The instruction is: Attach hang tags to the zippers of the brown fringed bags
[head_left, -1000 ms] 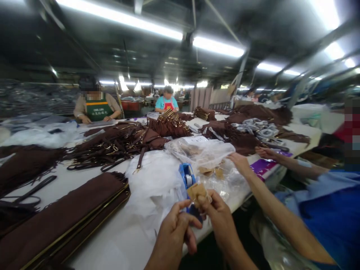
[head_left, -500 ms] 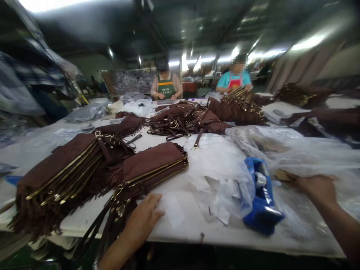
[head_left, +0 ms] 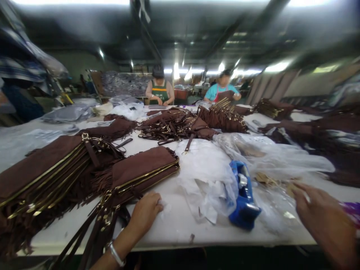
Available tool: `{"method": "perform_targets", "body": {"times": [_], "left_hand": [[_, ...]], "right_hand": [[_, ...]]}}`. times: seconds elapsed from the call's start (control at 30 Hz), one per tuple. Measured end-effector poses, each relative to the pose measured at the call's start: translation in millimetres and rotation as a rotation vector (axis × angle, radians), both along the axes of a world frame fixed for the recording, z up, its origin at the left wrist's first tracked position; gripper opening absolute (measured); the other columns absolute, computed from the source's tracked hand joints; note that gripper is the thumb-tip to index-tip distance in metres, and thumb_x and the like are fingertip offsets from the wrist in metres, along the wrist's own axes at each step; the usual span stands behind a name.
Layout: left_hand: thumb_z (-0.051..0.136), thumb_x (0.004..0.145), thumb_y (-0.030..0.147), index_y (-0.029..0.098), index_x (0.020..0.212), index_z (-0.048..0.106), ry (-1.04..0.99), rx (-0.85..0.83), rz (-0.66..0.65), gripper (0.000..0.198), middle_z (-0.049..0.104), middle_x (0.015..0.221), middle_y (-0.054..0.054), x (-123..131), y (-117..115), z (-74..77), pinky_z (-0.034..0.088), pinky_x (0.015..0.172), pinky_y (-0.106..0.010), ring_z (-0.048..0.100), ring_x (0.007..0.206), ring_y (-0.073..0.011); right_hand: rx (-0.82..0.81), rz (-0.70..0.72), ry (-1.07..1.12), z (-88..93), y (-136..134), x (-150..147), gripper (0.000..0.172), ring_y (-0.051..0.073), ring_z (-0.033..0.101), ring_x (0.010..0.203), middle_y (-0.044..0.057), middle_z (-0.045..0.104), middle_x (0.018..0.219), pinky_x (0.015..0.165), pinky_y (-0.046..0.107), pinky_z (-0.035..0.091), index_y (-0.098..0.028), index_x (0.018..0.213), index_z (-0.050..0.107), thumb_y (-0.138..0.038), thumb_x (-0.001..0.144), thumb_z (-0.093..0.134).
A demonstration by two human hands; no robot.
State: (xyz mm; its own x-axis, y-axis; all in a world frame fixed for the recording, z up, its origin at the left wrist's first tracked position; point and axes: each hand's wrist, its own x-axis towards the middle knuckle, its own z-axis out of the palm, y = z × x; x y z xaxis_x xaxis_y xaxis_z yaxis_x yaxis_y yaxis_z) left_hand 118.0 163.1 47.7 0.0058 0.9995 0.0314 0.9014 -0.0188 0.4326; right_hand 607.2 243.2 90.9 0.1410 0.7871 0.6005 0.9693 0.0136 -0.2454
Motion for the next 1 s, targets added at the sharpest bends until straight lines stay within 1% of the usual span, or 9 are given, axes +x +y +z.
{"method": "perform_targets", "body": {"times": [0.1,0.23,0.37,0.47,0.57,0.67,0.77,0.9,1.0], "left_hand": [[0.05,0.084,0.02,0.02,0.072,0.049,-0.09,-0.02,0.007,0.012,0.059,0.078,-0.001,13,-3,5.2,0.033,0.07,-0.029,0.055,0.08,-0.0207],[0.053,0.082,0.023,0.021,0.07,0.05,-0.339,-0.071,-0.078,0.013,0.058,0.069,0.003,53,-7,23.6,0.03,0.064,-0.027,0.054,0.072,-0.0177],[0.054,0.082,0.019,0.021,0.073,0.054,-0.503,-0.037,-0.207,0.009,0.061,0.071,0.003,94,-7,41.5,0.031,0.063,-0.025,0.054,0.07,-0.0156],[0.056,0.082,0.02,0.022,0.075,0.056,-0.53,0.041,-0.257,0.008,0.061,0.073,0.004,102,-3,43.7,0.031,0.063,-0.025,0.054,0.071,-0.0149],[0.058,0.078,0.016,0.023,0.084,0.059,-0.571,0.046,-0.188,0.009,0.062,0.076,0.004,92,1,34.8,0.034,0.066,-0.024,0.055,0.073,-0.0153],[0.056,0.081,0.019,0.021,0.092,0.06,-0.642,0.043,-0.083,0.012,0.063,0.082,0.001,82,0,21.2,0.038,0.068,-0.025,0.057,0.072,-0.0152],[0.052,0.088,0.039,0.017,0.088,0.061,-0.856,-0.094,-0.04,0.024,0.064,0.078,-0.001,84,-5,11.2,0.039,0.061,-0.025,0.057,0.062,-0.0145],[0.041,0.083,0.071,0.011,0.074,0.066,-1.191,-0.435,-0.065,0.066,0.065,0.068,-0.007,91,-22,10.5,0.038,0.054,-0.025,0.056,0.054,-0.0152],[0.066,0.07,0.065,0.01,0.07,0.072,-1.346,-0.401,0.006,0.056,0.063,0.063,-0.005,87,-36,16.2,0.041,0.061,-0.026,0.055,0.057,-0.015]], "right_hand": [[-0.069,-0.082,0.115,2.9,-56,-47,0.039,0.028,0.067,0.086,0.011,0.07,0.112,0.069,0.039,0.048,-0.028,0.115,0.064,-0.05,0.088,0.047],[-0.383,0.447,0.644,-13.0,-101,-148,0.039,0.022,0.07,0.089,0.006,0.074,0.104,0.075,0.03,0.054,-0.029,0.114,0.066,-0.053,0.084,0.056],[-0.406,0.67,1.004,-31.1,-101,-221,0.05,0.018,0.066,0.075,0.005,0.072,0.097,0.064,0.025,0.052,-0.024,0.122,0.063,-0.054,0.083,0.058],[-0.431,0.618,1.057,-37.3,-93,-228,0.035,0.013,0.056,0.057,-0.002,0.062,0.065,0.054,0.021,0.044,-0.021,0.095,0.069,-0.053,0.084,0.059],[-0.462,0.499,1.181,-46.8,-87,-213,0.035,0.01,0.048,0.053,-0.005,0.052,0.058,0.051,0.019,0.04,-0.02,0.081,0.066,-0.055,0.079,0.065],[-0.546,0.443,1.374,-58.3,-87,-201,0.038,0.009,0.044,0.052,-0.005,0.053,0.062,0.047,0.018,0.038,-0.019,0.083,0.067,-0.056,0.073,0.07],[-0.582,0.425,1.448,-62.4,-90,-202,0.037,0.008,0.042,0.05,-0.005,0.053,0.061,0.044,0.018,0.036,-0.019,0.084,0.067,-0.054,0.072,0.072],[-0.635,0.496,1.3,-56.4,-97,-216,0.038,0.011,0.049,0.054,-0.003,0.059,0.069,0.048,0.02,0.042,-0.021,0.092,0.067,-0.054,0.073,0.072],[-0.67,0.587,1.119,-53.8,-102,-232,0.045,0.013,0.053,0.055,-0.002,0.061,0.072,0.049,0.022,0.043,-0.024,0.106,0.064,-0.056,0.074,0.069]]}}
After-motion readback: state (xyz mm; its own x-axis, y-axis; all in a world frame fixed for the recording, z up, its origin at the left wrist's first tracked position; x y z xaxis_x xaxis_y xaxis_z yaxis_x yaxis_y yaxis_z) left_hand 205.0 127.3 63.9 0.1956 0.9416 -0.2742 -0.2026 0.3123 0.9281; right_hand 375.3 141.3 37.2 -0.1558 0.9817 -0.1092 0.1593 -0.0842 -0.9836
